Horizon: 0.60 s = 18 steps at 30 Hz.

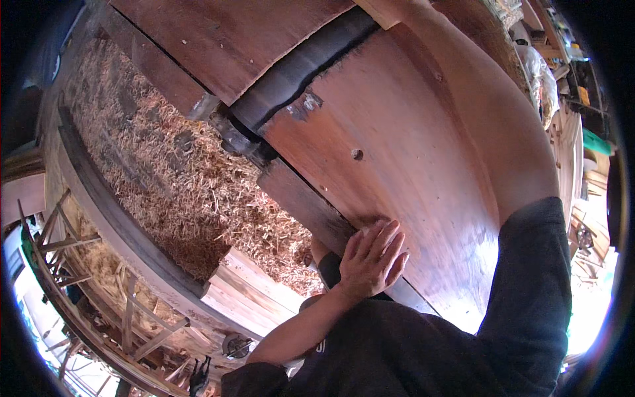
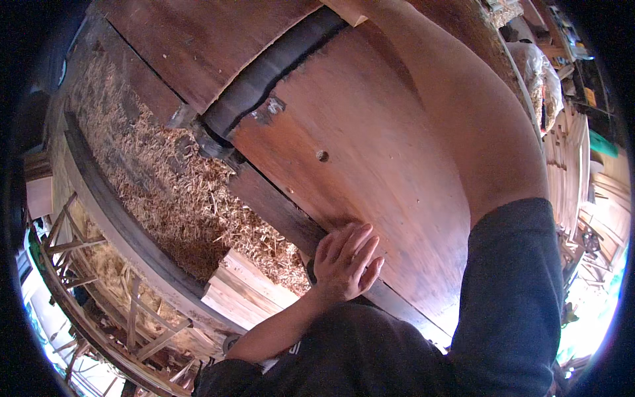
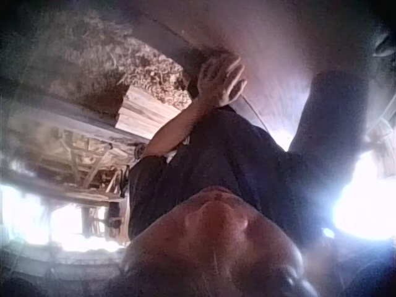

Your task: The person feeds a wooden board across a stationary jointer multiple times to flatten its surface, picking it up to check the progress after each pass.

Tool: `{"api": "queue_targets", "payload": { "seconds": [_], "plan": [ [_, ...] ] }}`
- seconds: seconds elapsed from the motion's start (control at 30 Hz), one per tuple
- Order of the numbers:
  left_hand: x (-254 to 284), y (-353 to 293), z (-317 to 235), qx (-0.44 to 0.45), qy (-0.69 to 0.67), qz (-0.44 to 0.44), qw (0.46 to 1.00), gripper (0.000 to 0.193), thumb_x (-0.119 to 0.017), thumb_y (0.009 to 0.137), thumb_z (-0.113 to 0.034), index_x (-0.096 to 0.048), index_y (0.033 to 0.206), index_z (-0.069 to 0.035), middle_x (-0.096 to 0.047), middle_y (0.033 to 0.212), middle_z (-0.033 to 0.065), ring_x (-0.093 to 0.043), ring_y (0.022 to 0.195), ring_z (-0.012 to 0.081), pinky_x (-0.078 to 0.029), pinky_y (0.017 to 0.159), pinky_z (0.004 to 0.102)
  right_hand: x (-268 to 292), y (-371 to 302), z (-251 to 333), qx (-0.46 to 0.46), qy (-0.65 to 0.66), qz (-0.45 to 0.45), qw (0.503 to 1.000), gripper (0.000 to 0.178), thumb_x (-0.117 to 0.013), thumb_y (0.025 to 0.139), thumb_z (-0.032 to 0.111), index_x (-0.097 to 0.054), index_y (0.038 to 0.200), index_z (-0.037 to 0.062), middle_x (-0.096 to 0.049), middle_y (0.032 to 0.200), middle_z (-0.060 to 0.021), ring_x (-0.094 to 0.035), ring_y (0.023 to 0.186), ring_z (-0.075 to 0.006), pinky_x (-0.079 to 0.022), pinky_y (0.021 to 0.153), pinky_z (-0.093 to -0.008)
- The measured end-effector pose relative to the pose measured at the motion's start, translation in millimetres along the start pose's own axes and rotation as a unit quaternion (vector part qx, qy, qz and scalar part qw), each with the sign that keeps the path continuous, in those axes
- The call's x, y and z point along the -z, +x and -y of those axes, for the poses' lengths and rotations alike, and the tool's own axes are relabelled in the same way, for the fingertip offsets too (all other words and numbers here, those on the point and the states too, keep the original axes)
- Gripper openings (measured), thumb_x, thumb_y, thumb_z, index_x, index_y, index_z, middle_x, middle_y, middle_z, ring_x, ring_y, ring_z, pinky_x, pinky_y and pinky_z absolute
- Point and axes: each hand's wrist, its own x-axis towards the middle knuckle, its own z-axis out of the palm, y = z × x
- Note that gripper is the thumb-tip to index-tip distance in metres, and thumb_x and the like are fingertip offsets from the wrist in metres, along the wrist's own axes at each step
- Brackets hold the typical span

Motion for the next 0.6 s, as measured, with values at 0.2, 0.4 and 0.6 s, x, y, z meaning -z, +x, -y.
{"api": "queue_targets", "payload": {
  "seconds": [0.2, 0.4, 0.6],
  "plan": [
    [2.7, 3.0, -2.3, -0.006, 0.010, 0.007, 1.000, 0.044, -0.068, 0.094, -0.039, -0.065, 0.130, -0.013, -0.059, 0.142, 0.0080, -0.060, 0.127, 0.0259, -0.043, 0.102, 0.0448, 0.6, 20.4, 8.9, 0.023, 0.006, -0.013, 1.000, 0.045, -0.058, 0.100, 0.037, -0.062, 0.142, 0.0189, -0.058, 0.147, -0.0125, -0.053, 0.136, -0.0364, -0.042, 0.114, -0.0423],
    [-6.3, 0.2, -1.2, -0.016, 0.065, 0.077, 0.995, 0.051, -0.061, 0.098, -0.047, -0.063, 0.136, -0.014, -0.052, 0.149, 0.0108, -0.049, 0.137, 0.0271, -0.039, 0.105, 0.0471, -28.2, 74.5, 41.8, -0.009, 0.010, 0.034, 0.999, 0.046, -0.058, 0.099, 0.041, -0.062, 0.141, 0.0235, -0.056, 0.149, -0.0115, -0.053, 0.136, -0.0346, -0.042, 0.115, -0.0422],
    [2.8, -9.1, 1.4, 0.024, -0.143, 0.081, 0.986, 0.056, -0.056, 0.099, -0.049, -0.059, 0.139, -0.010, -0.049, 0.151, 0.0135, -0.044, 0.142, 0.0298, -0.036, 0.110, 0.0476, -89.7, 126.7, 169.2, 0.036, -0.049, -0.013, 0.998, 0.063, -0.058, 0.095, 0.046, -0.048, 0.153, 0.0228, -0.038, 0.163, -0.0112, -0.029, 0.152, -0.0368, -0.025, 0.123, -0.0580]
  ]
}}
